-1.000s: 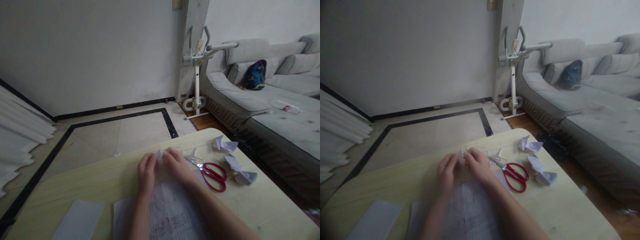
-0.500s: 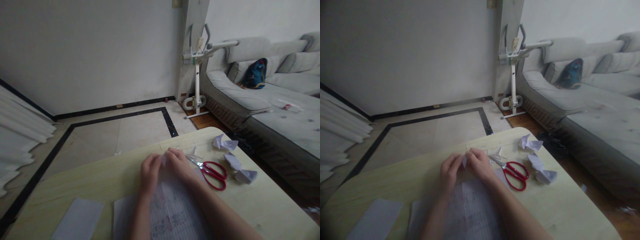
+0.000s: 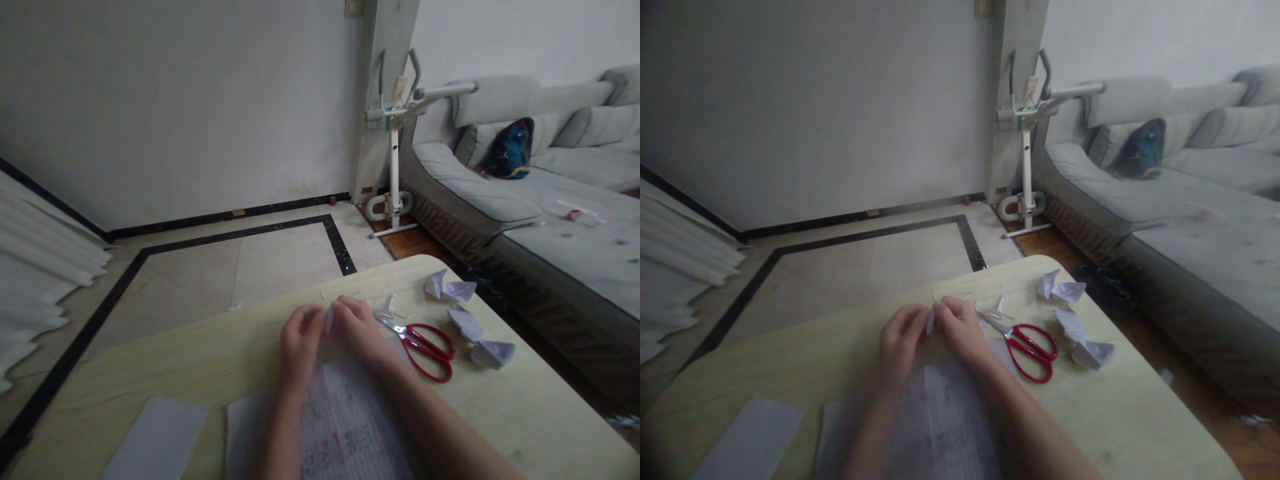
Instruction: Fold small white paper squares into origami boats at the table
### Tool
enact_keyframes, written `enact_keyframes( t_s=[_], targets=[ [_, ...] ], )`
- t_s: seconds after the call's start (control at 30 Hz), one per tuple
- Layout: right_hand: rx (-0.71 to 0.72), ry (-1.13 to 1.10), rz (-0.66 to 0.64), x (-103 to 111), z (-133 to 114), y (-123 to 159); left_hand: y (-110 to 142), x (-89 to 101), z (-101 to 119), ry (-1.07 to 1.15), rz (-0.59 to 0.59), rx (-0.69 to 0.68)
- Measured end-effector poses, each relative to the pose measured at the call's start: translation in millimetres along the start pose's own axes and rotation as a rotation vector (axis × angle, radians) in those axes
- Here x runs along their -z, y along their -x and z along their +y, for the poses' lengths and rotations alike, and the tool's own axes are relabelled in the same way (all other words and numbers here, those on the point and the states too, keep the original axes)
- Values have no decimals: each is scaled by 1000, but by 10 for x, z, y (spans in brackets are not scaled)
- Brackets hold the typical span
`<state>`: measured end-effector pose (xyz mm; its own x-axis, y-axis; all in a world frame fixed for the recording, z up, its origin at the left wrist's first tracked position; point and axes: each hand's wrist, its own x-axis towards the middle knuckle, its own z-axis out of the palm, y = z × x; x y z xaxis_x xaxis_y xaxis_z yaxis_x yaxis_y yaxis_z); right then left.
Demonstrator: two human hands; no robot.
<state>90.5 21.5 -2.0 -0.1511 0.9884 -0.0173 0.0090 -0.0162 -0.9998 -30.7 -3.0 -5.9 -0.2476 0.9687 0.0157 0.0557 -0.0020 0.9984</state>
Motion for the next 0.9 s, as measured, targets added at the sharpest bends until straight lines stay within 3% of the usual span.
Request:
enact_keyframes(
  t_s=[0.2, 0.47, 0.7, 0.9],
  targets=[
    [22, -42, -62, -3, 10, 4, 13, 17, 57, -17, -6, 7],
    [67, -81, -2, -33, 0, -9, 30, 30, 82, -16, -75, 7],
    [56, -129, 20, -77, 34, -7, 23, -14, -54, -47, -35, -52],
    [125, 82, 141, -128, 99, 1, -3, -32, -100, -147, 60, -85]
  ],
)
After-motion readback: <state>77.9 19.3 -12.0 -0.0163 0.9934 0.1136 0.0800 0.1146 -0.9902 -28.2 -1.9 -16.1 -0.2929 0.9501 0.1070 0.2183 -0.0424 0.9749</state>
